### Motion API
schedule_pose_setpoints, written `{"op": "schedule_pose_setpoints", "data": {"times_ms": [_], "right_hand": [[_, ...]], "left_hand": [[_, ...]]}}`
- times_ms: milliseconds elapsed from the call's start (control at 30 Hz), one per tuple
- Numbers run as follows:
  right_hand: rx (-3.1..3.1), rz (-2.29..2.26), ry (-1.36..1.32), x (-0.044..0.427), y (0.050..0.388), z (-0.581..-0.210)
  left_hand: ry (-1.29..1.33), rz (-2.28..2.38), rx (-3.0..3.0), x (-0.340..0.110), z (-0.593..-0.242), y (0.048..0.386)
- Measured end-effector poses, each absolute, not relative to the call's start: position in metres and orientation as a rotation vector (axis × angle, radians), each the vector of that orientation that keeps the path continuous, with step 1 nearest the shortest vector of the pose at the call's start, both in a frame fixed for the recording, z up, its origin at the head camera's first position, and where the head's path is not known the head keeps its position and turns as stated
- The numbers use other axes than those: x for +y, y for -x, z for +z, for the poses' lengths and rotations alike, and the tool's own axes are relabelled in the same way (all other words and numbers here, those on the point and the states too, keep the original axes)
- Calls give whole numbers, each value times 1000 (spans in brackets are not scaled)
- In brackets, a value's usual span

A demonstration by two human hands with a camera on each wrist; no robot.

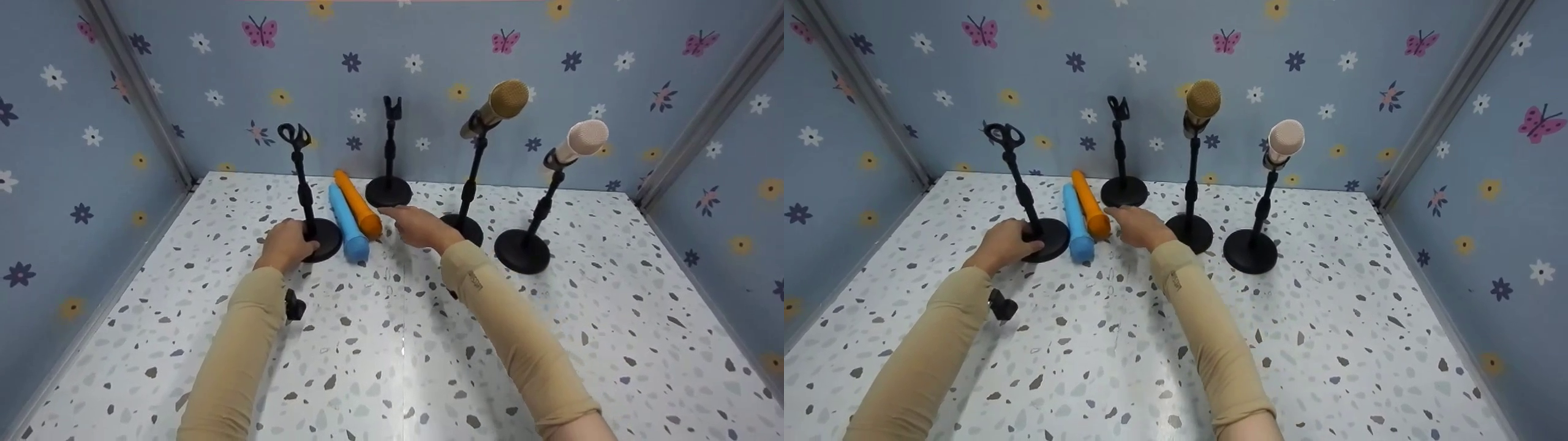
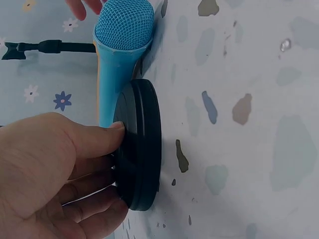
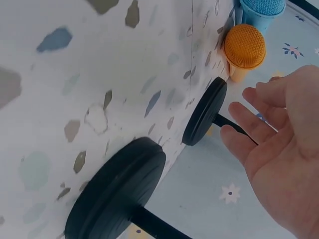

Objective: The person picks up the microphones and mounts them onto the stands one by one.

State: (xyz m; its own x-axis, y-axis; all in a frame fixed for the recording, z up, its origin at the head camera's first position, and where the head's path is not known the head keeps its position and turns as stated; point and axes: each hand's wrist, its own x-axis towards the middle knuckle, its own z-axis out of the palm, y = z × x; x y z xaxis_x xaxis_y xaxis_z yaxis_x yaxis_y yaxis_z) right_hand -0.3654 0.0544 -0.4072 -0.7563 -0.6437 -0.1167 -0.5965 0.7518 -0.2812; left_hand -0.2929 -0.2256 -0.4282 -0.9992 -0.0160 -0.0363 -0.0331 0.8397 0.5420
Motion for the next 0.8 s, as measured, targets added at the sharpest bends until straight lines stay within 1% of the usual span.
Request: {"op": "schedule_pose_setpoints", "data": {"times_ms": [267,467,800], "right_hand": [[2684,-408,952,40,366,-413],[2666,-417,997,34,366,-418],[2707,-378,1126,34,366,-415]], "left_hand": [[59,878,2991,-225,-427,293],[60,865,2992,-225,-428,291],[21,826,3005,-224,-426,291]]}}
